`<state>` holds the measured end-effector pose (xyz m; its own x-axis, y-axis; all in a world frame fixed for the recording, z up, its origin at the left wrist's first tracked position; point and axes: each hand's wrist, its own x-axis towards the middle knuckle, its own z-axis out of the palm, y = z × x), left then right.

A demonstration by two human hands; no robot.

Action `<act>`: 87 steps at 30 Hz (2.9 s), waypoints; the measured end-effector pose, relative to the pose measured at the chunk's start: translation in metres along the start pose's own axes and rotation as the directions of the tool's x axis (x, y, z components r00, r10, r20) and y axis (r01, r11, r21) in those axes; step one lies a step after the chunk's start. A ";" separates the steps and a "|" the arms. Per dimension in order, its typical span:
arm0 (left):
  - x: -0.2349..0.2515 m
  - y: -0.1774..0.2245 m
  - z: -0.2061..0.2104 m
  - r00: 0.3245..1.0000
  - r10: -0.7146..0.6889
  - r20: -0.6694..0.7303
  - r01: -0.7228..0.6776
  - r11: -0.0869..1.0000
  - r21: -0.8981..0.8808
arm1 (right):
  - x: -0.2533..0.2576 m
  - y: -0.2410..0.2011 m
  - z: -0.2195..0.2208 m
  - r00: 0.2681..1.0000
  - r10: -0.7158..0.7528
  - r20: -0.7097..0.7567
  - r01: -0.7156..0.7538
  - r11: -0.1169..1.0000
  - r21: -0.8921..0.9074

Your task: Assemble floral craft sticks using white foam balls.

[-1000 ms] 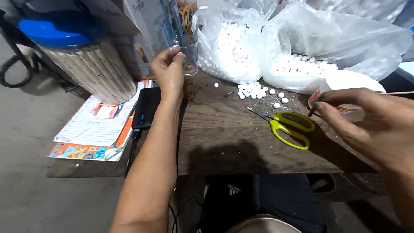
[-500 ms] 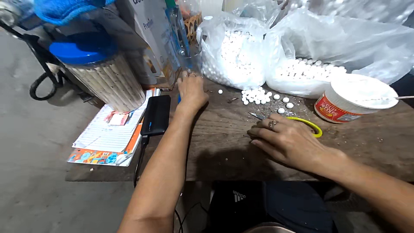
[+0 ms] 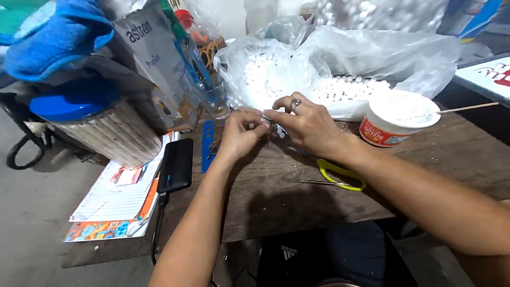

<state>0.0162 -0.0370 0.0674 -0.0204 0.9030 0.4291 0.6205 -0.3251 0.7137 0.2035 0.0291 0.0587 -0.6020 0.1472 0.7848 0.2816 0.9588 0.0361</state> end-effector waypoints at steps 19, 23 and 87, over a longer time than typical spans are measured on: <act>-0.004 0.041 0.072 0.920 0.046 -0.389 -0.216 0.888 -0.406 | -0.020 0.001 -0.023 0.633 0.746 0.204 -0.585 0.290 0.757; -0.004 0.041 0.074 0.929 0.004 -0.371 -0.183 0.875 -0.448 | -0.020 -0.003 -0.023 0.643 0.740 0.197 -0.592 0.317 0.741; -0.033 0.017 0.071 0.919 0.278 -0.279 -0.310 0.947 -0.078 | -0.111 -0.024 -0.064 0.805 0.577 0.140 -0.580 0.712 0.396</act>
<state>0.0833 -0.0522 0.0262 -0.0649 0.6613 0.7473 0.5330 -0.6101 0.5862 0.3108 -0.0257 0.0104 -0.4265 0.7058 0.5656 0.2536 0.6936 -0.6743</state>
